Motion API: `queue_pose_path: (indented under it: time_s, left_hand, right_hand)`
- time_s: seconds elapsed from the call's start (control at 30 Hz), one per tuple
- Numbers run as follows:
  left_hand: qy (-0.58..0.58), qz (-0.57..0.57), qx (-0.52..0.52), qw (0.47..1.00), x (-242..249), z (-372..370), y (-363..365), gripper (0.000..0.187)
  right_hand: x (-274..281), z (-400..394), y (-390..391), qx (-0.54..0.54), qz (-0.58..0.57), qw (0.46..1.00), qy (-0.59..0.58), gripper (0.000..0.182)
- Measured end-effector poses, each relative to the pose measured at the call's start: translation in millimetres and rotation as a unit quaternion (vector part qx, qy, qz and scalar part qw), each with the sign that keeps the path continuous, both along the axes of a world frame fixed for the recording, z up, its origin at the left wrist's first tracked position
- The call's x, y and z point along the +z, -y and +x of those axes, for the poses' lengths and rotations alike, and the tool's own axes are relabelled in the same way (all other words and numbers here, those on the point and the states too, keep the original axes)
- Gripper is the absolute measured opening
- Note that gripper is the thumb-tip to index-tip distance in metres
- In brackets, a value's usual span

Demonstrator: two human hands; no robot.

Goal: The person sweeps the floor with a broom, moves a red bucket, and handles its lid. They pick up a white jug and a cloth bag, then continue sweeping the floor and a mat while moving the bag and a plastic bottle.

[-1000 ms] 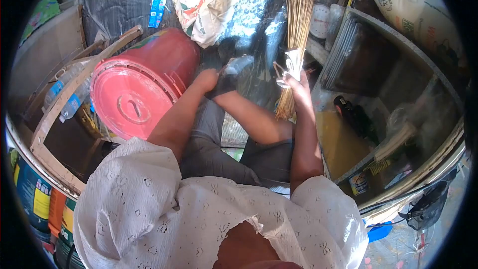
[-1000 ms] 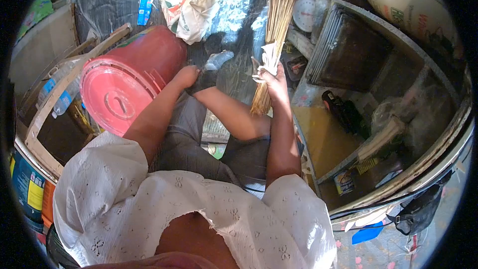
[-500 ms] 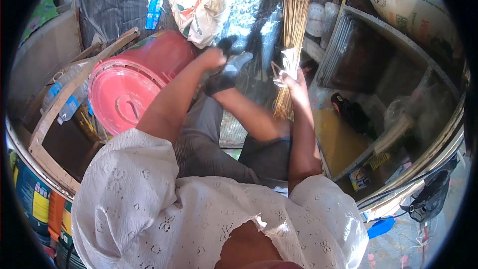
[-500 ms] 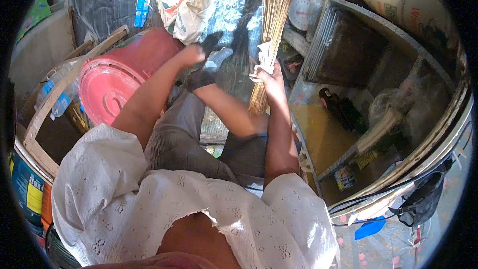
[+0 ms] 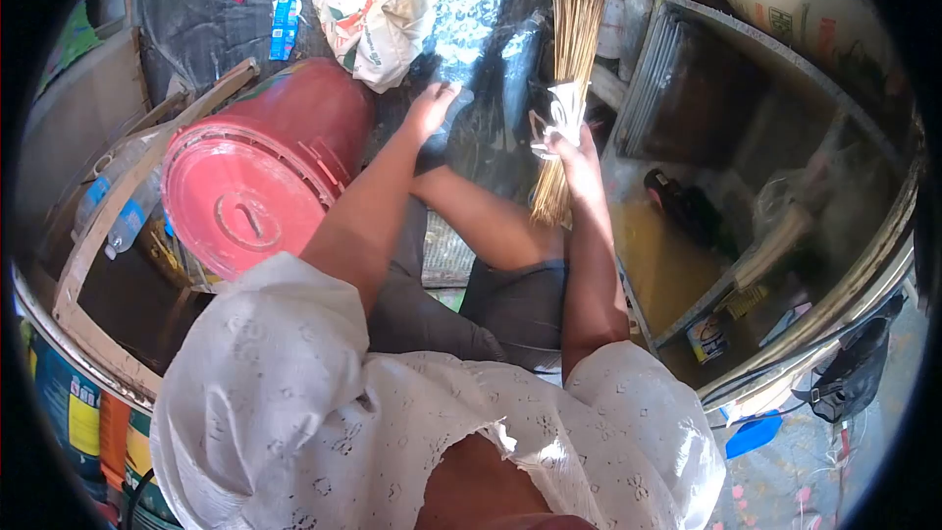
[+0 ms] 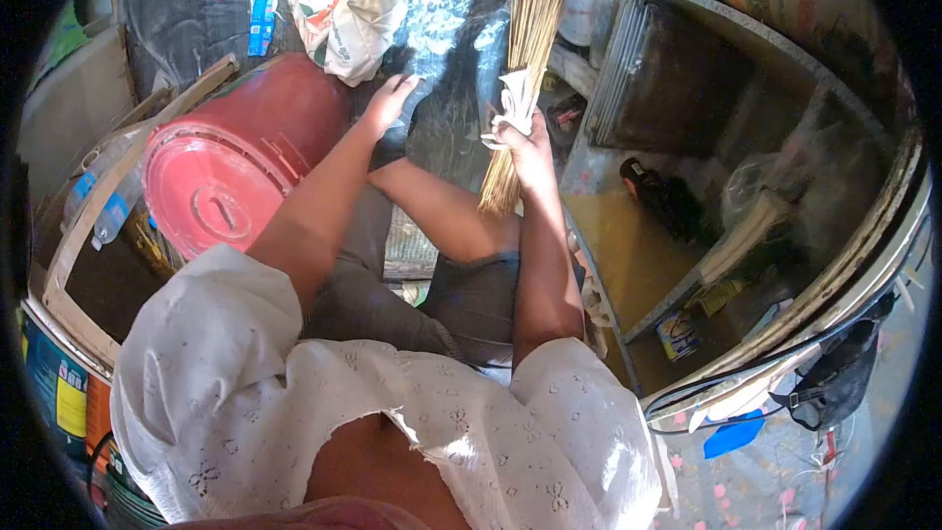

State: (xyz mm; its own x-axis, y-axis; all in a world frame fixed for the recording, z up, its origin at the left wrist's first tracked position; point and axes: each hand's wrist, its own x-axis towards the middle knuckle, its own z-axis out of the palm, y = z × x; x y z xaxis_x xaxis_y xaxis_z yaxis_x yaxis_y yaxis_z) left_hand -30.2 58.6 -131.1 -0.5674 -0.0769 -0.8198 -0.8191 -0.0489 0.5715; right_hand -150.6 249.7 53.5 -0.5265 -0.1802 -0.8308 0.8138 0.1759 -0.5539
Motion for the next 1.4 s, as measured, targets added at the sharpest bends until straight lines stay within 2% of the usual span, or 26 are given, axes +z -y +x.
queue_pose_path:
  time_s: [0.03, 0.1, 0.13, 0.17, 0.27, 0.3, 0.37, 0.5, 0.57, 0.67, 0.73, 0.77, 0.8, 0.83, 0.87, 0.9, 0.97, 1.0, 1.07, 1.13, 1.17, 1.2, 1.23, 1.3, 1.37, 1.4]
  left_hand:
    - [-0.014, -0.082, -0.012, 0.996, 1.5, -0.7, -6.6, 0.038]
    - [-0.084, -0.116, -0.111, 0.983, -17.9, -11.0, -2.8, 0.035]
    - [-0.19, -0.179, -0.129, 0.957, -19.5, -16.5, -1.0, 0.034]
    - [-0.188, -0.179, -0.131, 0.957, -19.0, -20.7, 1.4, 0.034]
    - [-0.158, -0.212, -0.34, 0.903, -6.8, -43.5, 12.0, 0.031]
    - [-0.159, -0.214, -0.34, 0.902, -0.9, -51.8, 14.9, 0.031]
    - [-0.151, -0.236, -0.46, 0.842, 21.0, -78.3, 22.6, 0.027]
    - [-0.223, -0.346, -0.32, 0.853, 41.2, -158.3, 33.6, 0.026]
    - [-0.374, -0.35, -0.206, 0.834, 18.4, -180.9, 49.4, 0.036]
    - [-0.29, -0.291, -0.242, 0.879, -3.7, -188.0, 64.4, 0.035]
    - [-0.212, -0.285, -0.273, 0.894, 33.0, -162.8, 66.1, 0.041]
    - [-0.136, -0.277, -0.297, 0.903, 51.2, -151.1, 67.0, 0.048]
    - [-0.141, -0.277, -0.298, 0.903, 51.4, -137.4, 65.5, 0.048]
    - [-0.209, -0.377, -0.281, 0.857, 41.6, -116.5, 60.8, 0.048]
    - [-0.269, -0.471, -0.259, 0.799, 37.4, -99.5, 59.2, 0.049]
    - [-0.268, -0.472, -0.259, 0.799, 40.8, -92.2, 63.1, 0.049]
    - [-0.302, -0.567, -0.201, 0.739, 46.7, -78.2, 70.6, 0.039]
    - [-0.296, -0.566, -0.201, 0.743, 49.8, -69.8, 74.9, 0.039]
    - [-0.253, -0.306, -0.142, 0.907, 60.2, -59.7, 85.2, 0.033]
    - [-0.234, -0.302, -0.161, 0.91, 69.7, -43.4, 89.6, 0.031]
    - [-0.224, -0.3, -0.181, 0.909, 76.8, -42.2, 89.8, 0.03]
    - [-0.204, -0.29, -0.165, 0.92, 93.2, -38.9, 87.4, 0.029]
    - [-0.205, -0.292, -0.166, 0.919, 95.6, -35.7, 89.1, 0.029]
    - [-0.189, -0.283, -0.158, 0.927, 99.6, -15.4, 95.2, 0.029]
    - [-0.182, -0.272, -0.165, 0.931, 101.9, -4.4, 101.4, 0.03]
    - [-0.173, -0.289, -0.184, 0.923, 108.9, 3.8, 103.9, 0.029]
  right_hand:
    - [-3.3, 0.7, -0.7, -0.001, 0.003, 1.0, 0.002, 0.045]
    - [-9.2, 2.6, -3.8, 0.018, -0.006, 1.0, -0.002, 0.046]
    - [-11.5, 3.4, -5.1, 0.031, -0.014, 0.999, -0.014, 0.047]
    - [-13.2, 4.9, -6.2, 0.029, -0.015, 0.999, -0.012, 0.047]
    - [-13.6, 4.0, -8.2, 0.003, -0.051, 0.999, -0.013, 0.049]
    - [-12.0, 3.1, -8.3, 0.003, -0.052, 0.999, -0.015, 0.049]
    - [-9.2, 1.9, -9.1, 0.008, -0.049, 0.998, -0.027, 0.051]
    - [-5.2, -1.5, -12.3, -0.005, -0.058, 0.998, -0.027, 0.051]
    - [-6.2, -3.5, -10.6, -0.032, -0.05, 0.998, -0.032, 0.05]
    - [-14.0, 13.0, -14.6, -0.06, -0.063, 0.996, -0.015, 0.048]
    - [-20.9, 45.9, -25.1, -0.103, -0.085, 0.991, -0.026, 0.045]
    - [5.9, 57.5, -20.5, -0.076, -0.06, 0.995, 0.001, 0.044]
    - [-2.8, 93.1, -38.6, -0.113, -0.029, 0.988, 0.099, 0.039]
    - [11.1, 120.9, -52.5, -0.143, 0.013, 0.965, 0.219, 0.03]
    - [21.8, 156.8, -66.7, -0.203, -0.08, 0.921, 0.323, 0.023]
    - [51.8, 172.2, -60.2, -0.184, -0.045, 0.932, 0.308, 0.024]
    - [63.6, 219.0, -55.5, -0.279, 0.011, 0.894, 0.35, 0.018]
    - [53.4, 232.4, -55.6, -0.277, 0.015, 0.893, 0.355, 0.018]
    - [15.0, 251.2, -64.2, -0.448, -0.151, 0.807, 0.354, 0.017]
    - [-72.1, 248.2, -66.6, -0.55, -0.203, 0.724, 0.364, 0.019]
    - [-131.9, 248.4, -75.1, -0.352, -0.396, 0.78, 0.332, 0.02]
    - [-136.0, 211.4, -36.2, -0.226, -0.038, 0.889, 0.397, 0.026]
    - [-132.4, 185.3, -3.7, -0.177, -0.079, 0.929, 0.315, 0.031]
    - [-121.4, 146.6, 19.3, -0.049, -0.18, 0.971, 0.147, 0.052]
    - [-90.6, 130.5, 11.9, -0.024, -0.255, 0.961, 0.101, 0.061]
    - [-57.7, 133.0, 11.9, -0.008, -0.201, 0.968, 0.15, 0.061]
